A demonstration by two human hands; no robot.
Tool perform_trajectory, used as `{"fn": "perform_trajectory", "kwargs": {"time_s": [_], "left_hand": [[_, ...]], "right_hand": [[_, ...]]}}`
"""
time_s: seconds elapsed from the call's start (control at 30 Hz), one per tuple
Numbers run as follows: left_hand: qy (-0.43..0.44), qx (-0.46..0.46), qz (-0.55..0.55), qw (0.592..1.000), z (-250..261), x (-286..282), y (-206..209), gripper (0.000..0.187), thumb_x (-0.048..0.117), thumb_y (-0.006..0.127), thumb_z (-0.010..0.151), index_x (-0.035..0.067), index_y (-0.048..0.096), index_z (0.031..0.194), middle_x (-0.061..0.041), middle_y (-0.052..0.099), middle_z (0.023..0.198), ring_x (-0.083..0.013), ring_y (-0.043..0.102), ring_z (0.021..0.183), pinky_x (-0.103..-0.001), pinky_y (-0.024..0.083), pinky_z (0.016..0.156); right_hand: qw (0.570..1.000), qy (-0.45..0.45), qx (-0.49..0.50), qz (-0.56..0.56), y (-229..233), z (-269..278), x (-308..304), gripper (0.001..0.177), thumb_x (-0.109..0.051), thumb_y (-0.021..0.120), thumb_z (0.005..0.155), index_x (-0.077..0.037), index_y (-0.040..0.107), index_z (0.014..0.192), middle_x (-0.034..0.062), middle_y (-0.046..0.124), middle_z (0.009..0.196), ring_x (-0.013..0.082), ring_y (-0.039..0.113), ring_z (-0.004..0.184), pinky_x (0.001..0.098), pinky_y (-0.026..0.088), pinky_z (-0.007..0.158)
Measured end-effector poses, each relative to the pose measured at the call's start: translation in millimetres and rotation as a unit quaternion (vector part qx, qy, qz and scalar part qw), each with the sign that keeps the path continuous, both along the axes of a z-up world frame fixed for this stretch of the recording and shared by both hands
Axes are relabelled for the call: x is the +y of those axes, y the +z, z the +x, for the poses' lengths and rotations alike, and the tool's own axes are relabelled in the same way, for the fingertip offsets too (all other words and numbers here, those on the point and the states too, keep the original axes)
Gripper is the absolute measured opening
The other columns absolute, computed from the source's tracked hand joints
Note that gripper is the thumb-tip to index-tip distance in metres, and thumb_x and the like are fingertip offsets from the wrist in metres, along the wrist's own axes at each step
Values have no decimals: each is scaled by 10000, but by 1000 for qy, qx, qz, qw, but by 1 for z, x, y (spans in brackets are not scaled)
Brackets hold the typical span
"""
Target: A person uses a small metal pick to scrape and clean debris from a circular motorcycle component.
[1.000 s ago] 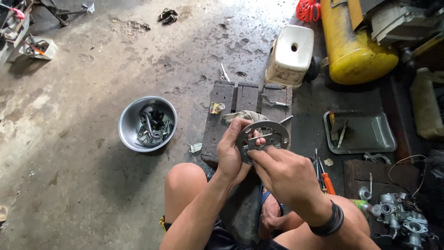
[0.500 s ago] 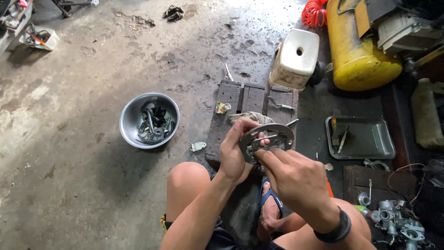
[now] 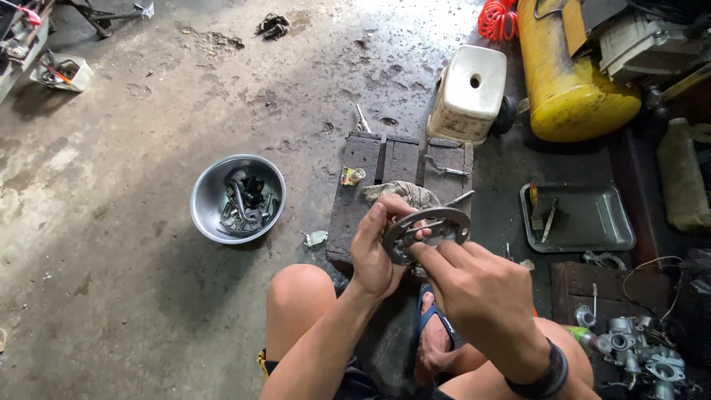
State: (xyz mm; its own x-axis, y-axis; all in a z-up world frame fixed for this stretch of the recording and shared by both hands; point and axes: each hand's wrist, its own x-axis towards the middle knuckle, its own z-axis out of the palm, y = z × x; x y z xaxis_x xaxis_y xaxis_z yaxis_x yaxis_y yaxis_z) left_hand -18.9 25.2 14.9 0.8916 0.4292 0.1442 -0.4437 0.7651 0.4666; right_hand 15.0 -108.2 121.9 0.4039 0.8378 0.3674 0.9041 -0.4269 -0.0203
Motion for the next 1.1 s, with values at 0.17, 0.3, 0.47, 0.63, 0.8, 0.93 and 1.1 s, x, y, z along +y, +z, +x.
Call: {"fn": "perform_trajectory", "kwargs": {"time_s": [0.17,0.3,0.47,0.63,0.8,0.93,1.1], "left_hand": [[37,-56,11,998,0,-3,8,386,318,375,1108,10,599,1046,-81,516,1036,-155,555,918,-298,463,887],[22,-62,-57,996,1,-3,-10,396,347,395,1123,-1,580,1104,-78,493,1122,-179,629,947,-323,532,917],[28,-75,-34,996,1,0,1,434,370,382,1116,-3,600,1073,-96,510,1069,-179,615,912,-309,515,886],[26,-75,-28,996,-1,-2,0,455,396,391,1109,-6,594,1046,-86,496,1062,-166,600,904,-300,507,891],[26,-44,-60,997,2,-1,-10,471,427,391,1106,-8,571,1097,-67,515,1055,-146,634,891,-298,529,883],[29,-42,-65,997,2,-2,-11,471,438,393,1106,2,571,1120,-66,535,1085,-150,637,900,-302,529,879],[29,-43,-54,997,-2,-4,-8,484,449,403,1100,-5,571,1101,-70,517,1072,-159,620,918,-305,521,889]], "right_hand": [[997,8,32,64,-7,-3,2,274,-82,730,799,-140,749,1066,-19,638,762,146,508,533,313,381,443],[999,15,-29,27,-9,0,2,328,-133,719,769,-188,745,1091,-38,655,870,149,515,587,295,394,490],[998,16,-19,55,-5,-1,2,337,-74,742,752,-155,776,1077,-27,636,790,138,460,549,287,363,465],[999,9,-43,23,-6,-1,0,336,-113,736,753,-190,759,1079,-33,664,870,152,482,582,290,382,489],[999,-10,-19,32,-11,-1,4,282,-155,715,826,-220,751,1098,-43,660,820,141,506,561,293,379,475],[998,-5,16,59,-4,0,1,197,-133,721,858,-157,754,1050,-9,615,747,160,497,548,315,384,480],[999,8,-30,24,-10,-3,2,321,-147,714,763,-192,742,1079,-36,650,828,157,495,573,299,375,491]]}}
